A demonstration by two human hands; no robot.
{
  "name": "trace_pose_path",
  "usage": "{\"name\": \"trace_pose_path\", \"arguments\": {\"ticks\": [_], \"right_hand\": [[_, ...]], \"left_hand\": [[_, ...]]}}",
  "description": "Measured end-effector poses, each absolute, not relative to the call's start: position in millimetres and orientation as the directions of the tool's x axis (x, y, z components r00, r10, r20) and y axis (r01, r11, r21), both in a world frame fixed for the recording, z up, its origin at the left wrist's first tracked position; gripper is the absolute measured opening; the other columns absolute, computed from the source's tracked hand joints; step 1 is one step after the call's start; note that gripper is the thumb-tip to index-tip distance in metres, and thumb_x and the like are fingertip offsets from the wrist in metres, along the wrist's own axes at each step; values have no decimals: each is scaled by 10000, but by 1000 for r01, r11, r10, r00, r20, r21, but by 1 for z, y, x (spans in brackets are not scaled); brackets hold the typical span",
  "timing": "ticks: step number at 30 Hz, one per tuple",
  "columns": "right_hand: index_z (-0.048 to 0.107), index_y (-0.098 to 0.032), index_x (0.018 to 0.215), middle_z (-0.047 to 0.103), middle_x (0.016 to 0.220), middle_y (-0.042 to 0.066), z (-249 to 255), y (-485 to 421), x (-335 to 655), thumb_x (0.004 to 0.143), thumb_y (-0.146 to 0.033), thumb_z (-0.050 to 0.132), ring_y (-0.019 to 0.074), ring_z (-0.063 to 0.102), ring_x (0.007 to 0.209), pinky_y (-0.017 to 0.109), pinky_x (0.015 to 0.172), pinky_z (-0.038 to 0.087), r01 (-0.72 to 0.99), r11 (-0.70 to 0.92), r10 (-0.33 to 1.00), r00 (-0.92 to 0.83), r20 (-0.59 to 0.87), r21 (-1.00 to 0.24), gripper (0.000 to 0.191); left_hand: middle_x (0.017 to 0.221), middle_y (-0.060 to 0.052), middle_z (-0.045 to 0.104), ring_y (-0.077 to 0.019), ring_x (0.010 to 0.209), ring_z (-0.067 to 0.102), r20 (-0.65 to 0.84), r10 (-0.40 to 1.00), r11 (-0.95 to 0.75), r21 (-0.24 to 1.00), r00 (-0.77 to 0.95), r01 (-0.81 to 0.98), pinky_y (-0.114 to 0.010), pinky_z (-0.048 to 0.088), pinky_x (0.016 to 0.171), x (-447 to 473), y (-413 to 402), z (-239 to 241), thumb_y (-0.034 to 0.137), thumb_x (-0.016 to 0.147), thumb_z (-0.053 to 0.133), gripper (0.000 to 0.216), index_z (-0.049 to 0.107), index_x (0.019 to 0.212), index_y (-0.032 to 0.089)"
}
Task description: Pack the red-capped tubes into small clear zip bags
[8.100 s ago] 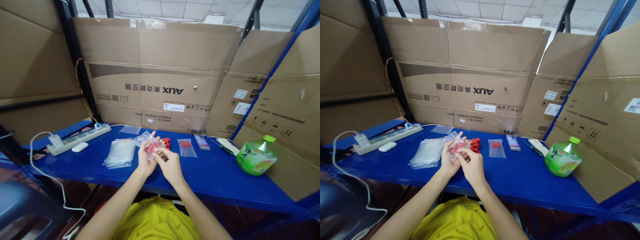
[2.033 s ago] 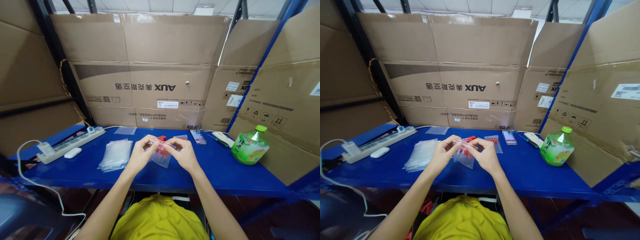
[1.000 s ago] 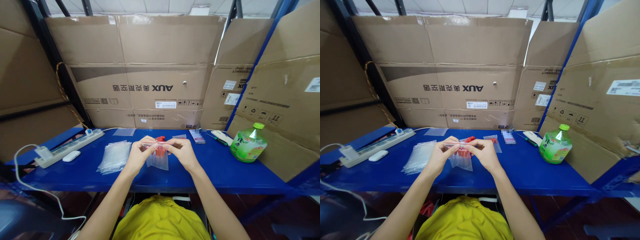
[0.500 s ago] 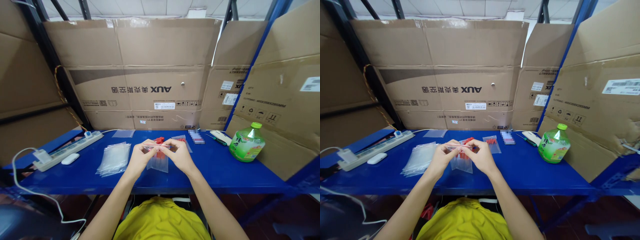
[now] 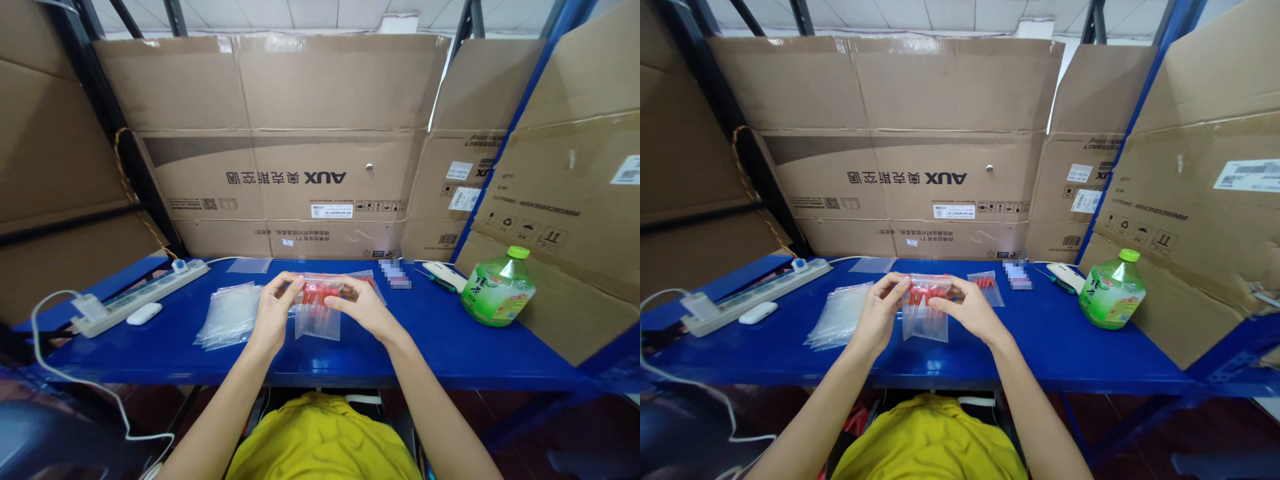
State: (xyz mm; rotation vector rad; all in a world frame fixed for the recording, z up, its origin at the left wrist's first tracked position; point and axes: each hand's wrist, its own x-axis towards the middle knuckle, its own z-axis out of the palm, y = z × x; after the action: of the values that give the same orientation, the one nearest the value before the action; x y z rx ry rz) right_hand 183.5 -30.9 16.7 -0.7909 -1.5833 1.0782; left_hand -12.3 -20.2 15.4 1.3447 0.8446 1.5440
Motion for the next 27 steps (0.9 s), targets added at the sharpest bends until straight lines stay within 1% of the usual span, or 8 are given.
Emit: {"name": "trace_pose_path", "arguments": {"ticks": [3, 6, 9, 13, 16, 20, 23, 27], "right_hand": [[791, -213, 1061, 808, 951, 42, 13, -28, 185, 857, -499, 807, 223, 746, 876, 357, 839, 590, 11, 370, 886, -307, 349, -929, 352], [763, -191, 939, 772, 822, 29, 8, -18, 194, 854, -525, 791, 200, 706, 761, 321, 749, 554, 42, 374, 915, -180, 361, -927, 346], [729, -176, 984, 765, 852, 33, 1, -4, 217, 837, -552, 766, 179, 664, 702, 277, 647, 480, 92, 351, 936, -13, 352, -932, 405], [708, -164, 948, 719, 689, 26, -9, 11, 256, 860, -522, 683, 186, 603, 584, 276, 570, 371, 384, 243, 923, 189, 334, -891, 370], [744, -154, 1050, 760, 734, 66, -14, 16, 274, 906, -427, 642, 257, 702, 742, 311, 667, 430, 652, 83, 896, 282, 342, -754, 325], [576, -108, 1477, 815, 1063, 138, -19, 17, 277, 973, -375, 613, 328, 720, 1142, 361, 910, 487, 778, -92, 922, 302, 243, -621, 572], [379, -113, 1632, 724, 1344, 194, -20, 14, 272, 1007, -373, 588, 341, 668, 1278, 385, 1014, 476, 828, -108, 950, 248, 187, -550, 708], [347, -163, 1659, 651, 1432, 231, -18, 6, 263, 1063, -371, 486, 369, 597, 1370, 430, 1044, 467, 901, -103, 976, 173, 131, -421, 646]], "left_hand": [[920, -27, 720, -193, 861, 670, 345, 938, -341, 926, 0, -160, -286, 573, 751, -13, -19, 16, 560, 813, 822, 369, 716, 824, 206], [995, -80, 772, -244, 949, 702, 347, 938, -346, 937, 21, -43, -327, 584, 806, -23, -13, 21, 651, 881, 710, 460, 770, 891, 195], [1113, -125, 787, -278, 1030, 717, 408, 911, -404, 911, -50, 82, -361, 580, 862, -49, 0, 27, 690, 916, 628, 544, 791, 1022, 183], [1185, -121, 785, -309, 1133, 710, 510, 848, -393, 789, -146, 473, -412, 522, 1008, -106, 23, 28, 626, 945, 603, 497, 772, 1136, 199], [1291, -151, 747, -382, 1211, 671, 519, 842, -200, 556, -148, 807, -493, 490, 1057, -151, 37, 18, 621, 920, 619, 546, 740, 1247, 201], [1430, -218, 661, -463, 1283, 629, 224, 949, 136, 339, -220, 931, -533, 516, 1012, -191, 52, -3, 645, 890, 612, 740, 612, 1472, 188], [1405, -191, 691, -453, 1281, 642, 98, 972, 180, 284, -215, 942, -496, 527, 1002, -204, 60, -13, 617, 889, 613, 694, 640, 1445, 203], [1375, -149, 721, -423, 1262, 662, 212, 955, 128, 330, -205, 935, -455, 537, 961, -206, 62, -17, 519, 888, 626, 613, 645, 1424, 221]]}}
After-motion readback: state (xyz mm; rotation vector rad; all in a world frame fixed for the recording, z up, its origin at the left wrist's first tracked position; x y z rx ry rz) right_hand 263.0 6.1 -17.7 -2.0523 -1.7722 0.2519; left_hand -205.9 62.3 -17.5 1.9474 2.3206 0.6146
